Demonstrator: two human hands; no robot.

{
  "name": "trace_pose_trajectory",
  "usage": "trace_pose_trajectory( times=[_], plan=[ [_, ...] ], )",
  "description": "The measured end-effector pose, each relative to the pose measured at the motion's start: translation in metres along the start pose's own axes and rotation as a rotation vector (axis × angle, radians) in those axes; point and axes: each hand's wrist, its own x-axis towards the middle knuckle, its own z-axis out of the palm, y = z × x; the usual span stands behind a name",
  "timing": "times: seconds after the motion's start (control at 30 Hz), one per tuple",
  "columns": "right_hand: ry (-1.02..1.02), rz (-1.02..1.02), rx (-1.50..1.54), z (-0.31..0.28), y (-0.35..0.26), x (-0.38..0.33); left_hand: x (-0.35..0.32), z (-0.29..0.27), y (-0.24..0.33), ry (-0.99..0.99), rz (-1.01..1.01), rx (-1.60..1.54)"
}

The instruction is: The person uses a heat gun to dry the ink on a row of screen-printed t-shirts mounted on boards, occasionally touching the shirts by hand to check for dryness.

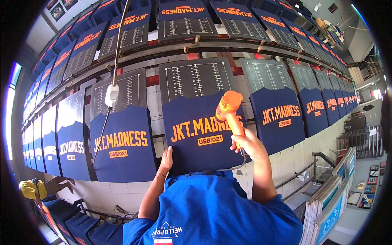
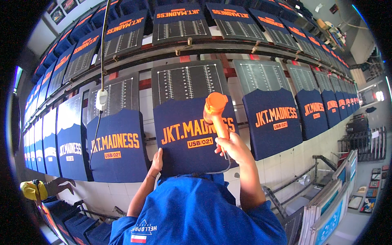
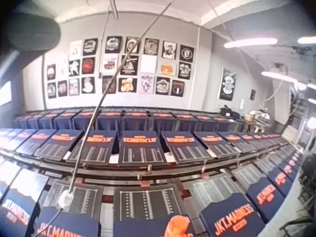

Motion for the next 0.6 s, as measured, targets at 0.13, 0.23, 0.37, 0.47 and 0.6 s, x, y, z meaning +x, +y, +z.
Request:
trace_pose_trajectory(
  times=[0.13, 0.23, 0.37, 0.47, 0.6],
  plan=[
    [0.015, -0.014, -0.002, -0.001, -0.003, 0.01, 0.006, 0.003, -0.022, 0.029, 0.017, -0.053],
    [0.042, 0.008, -0.003, -0.007, 0.0, 0.004, 0.009, 0.006, -0.028, -0.009, -0.022, -0.159],
    [0.07, 0.071, -0.006, -0.005, 0.004, -0.027, 0.007, 0.006, -0.042, 0.004, -0.173, -0.32],
    [0.051, 0.103, 0.013, -0.012, 0.012, -0.036, 0.005, 0.003, -0.041, -0.063, -0.306, -0.465],
    [0.083, 0.051, 0.037, -0.008, 0.008, -0.029, 0.002, 0.0, -0.026, -0.191, -0.412, -0.645]
  ],
)
